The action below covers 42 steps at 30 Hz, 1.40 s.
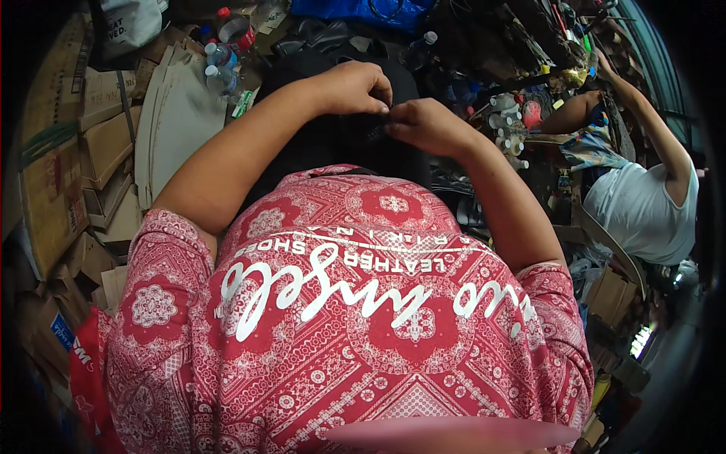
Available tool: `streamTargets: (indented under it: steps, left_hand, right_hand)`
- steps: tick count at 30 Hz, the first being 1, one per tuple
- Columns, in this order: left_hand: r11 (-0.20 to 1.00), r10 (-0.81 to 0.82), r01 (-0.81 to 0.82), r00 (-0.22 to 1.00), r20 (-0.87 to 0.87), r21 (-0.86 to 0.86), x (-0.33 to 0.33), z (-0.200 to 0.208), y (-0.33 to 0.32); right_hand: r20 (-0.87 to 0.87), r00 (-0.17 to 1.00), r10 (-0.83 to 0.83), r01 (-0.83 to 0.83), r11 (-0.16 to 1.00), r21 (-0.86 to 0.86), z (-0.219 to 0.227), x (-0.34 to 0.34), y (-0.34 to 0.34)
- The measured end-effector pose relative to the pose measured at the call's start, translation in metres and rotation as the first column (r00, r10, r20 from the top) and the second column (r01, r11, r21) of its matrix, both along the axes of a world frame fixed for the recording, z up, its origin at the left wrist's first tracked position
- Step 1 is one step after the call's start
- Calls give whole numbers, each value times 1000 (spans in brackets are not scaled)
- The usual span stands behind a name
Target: The person hand-sews components of a leather shoe upper with a needle and thread.
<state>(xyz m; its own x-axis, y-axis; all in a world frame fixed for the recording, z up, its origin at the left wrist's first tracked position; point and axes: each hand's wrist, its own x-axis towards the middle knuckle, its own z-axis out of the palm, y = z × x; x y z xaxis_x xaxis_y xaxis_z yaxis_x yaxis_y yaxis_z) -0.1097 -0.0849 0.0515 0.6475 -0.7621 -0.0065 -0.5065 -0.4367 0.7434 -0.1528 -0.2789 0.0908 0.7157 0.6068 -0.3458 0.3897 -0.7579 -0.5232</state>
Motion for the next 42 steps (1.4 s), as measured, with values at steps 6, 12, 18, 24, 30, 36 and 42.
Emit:
streamTargets:
  steps: [6,12,18,24,30,36,42]
  left_hand:
    - [1000,0,-1,993,-115,-5,-2,-1,-8]
    - [992,-109,102,989,-105,-75,4,-9,7]
    - [990,-133,122,974,-184,-69,1,0,5]
    - [991,-81,60,981,-178,-116,-4,-2,3]
    - [984,-67,35,980,-186,-174,-4,-9,4]
    - [982,-46,6,977,-210,-191,-3,-9,6]
    - [982,-48,15,985,-168,-190,-1,-11,7]
  right_hand:
    - [-41,994,-99,104,980,167,-2,-27,-18]
    - [-445,798,-406,588,688,426,42,-59,-59]
    - [-166,873,-460,487,796,360,25,-56,-32]
    - [4,942,-335,327,922,205,25,-47,-20]
    - [-37,935,-352,354,925,139,28,-38,-15]
    - [-48,934,-354,356,933,42,34,-31,-8]
    - [187,930,-316,314,949,40,30,-40,6]
